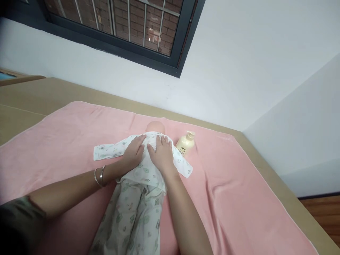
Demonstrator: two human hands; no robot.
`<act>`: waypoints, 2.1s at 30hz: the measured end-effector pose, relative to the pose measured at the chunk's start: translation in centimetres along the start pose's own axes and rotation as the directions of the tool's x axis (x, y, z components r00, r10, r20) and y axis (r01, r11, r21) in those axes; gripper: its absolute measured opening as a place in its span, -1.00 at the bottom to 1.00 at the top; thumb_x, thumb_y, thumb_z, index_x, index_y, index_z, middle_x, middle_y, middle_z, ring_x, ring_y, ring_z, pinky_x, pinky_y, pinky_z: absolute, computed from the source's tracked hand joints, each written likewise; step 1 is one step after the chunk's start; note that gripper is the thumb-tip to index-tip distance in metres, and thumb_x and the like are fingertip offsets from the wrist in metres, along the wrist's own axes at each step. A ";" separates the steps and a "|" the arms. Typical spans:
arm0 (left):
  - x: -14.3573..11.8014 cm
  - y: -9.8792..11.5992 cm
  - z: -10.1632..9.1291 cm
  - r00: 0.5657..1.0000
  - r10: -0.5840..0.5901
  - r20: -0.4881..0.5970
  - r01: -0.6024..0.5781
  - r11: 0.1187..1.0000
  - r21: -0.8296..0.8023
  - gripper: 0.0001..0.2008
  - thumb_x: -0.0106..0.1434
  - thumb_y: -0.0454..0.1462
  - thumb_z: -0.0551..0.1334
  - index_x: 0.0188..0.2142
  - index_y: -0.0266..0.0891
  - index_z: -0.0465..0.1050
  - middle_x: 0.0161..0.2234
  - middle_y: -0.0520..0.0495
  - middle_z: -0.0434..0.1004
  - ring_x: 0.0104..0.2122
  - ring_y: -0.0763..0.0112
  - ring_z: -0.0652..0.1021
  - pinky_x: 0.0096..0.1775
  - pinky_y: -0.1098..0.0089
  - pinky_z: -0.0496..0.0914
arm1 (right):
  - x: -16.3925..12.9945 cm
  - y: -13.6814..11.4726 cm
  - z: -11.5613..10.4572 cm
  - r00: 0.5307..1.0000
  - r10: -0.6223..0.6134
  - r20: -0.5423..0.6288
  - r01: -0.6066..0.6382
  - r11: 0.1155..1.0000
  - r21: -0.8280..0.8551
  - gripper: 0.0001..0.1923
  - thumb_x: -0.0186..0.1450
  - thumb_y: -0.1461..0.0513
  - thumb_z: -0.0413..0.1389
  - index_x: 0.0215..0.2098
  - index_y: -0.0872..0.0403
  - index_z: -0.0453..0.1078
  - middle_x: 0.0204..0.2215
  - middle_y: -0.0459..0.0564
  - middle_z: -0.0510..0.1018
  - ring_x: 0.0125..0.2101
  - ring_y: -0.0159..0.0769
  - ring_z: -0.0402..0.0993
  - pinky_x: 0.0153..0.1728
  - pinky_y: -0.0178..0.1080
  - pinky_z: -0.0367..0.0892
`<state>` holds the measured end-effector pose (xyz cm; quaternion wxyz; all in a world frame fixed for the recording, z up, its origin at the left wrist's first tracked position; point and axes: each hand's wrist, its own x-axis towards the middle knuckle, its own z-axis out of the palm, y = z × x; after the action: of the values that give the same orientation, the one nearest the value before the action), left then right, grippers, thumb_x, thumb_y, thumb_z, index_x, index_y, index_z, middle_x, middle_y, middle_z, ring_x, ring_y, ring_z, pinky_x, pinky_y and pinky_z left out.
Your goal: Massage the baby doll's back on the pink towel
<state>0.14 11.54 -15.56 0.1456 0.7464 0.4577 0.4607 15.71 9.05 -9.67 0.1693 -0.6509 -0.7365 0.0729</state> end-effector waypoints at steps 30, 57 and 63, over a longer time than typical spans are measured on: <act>2.3 0.3 -1.9 0.955 0.035 0.295 -0.111 0.963 0.245 -0.53 0.39 -0.21 -0.04 0.16 -0.40 0.38 0.17 -0.41 0.45 0.22 -0.05 0.41 0.24 -0.09 0.29 | -2.1 -4.4 -2.3 0.995 0.057 0.082 -0.042 0.985 -0.170 -0.55 0.51 0.22 -0.18 0.20 0.27 0.35 0.19 0.30 0.46 0.28 -0.01 0.29 0.24 -0.11 0.18; 2.2 0.5 -1.7 0.967 -0.008 0.255 -0.070 0.953 0.295 -0.52 0.43 -0.18 -0.08 0.12 -0.43 0.40 0.15 -0.43 0.47 0.23 -0.06 0.41 0.25 -0.07 0.29 | -1.8 -3.5 -1.7 1.000 0.015 0.013 -0.014 0.994 -0.111 -0.60 0.49 0.24 -0.16 0.10 0.12 0.44 0.09 0.16 0.56 0.21 -0.07 0.37 0.20 -0.14 0.23; -0.6 3.6 -2.0 0.960 0.151 0.236 -0.231 0.903 0.361 -0.58 0.34 -0.30 0.02 0.07 -0.50 0.45 0.08 -0.54 0.49 0.16 -0.18 0.45 0.22 -0.15 0.29 | 0.3 0.4 -1.6 0.999 -0.053 0.007 0.052 0.996 0.071 -0.60 0.51 0.13 -0.16 0.13 0.09 0.40 0.12 0.12 0.52 0.24 -0.12 0.30 0.19 -0.13 0.21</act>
<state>0.38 8.73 -12.50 -0.0043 0.8446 0.4462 0.2958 16.60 9.22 -8.26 0.1908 -0.6246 -0.7510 0.0973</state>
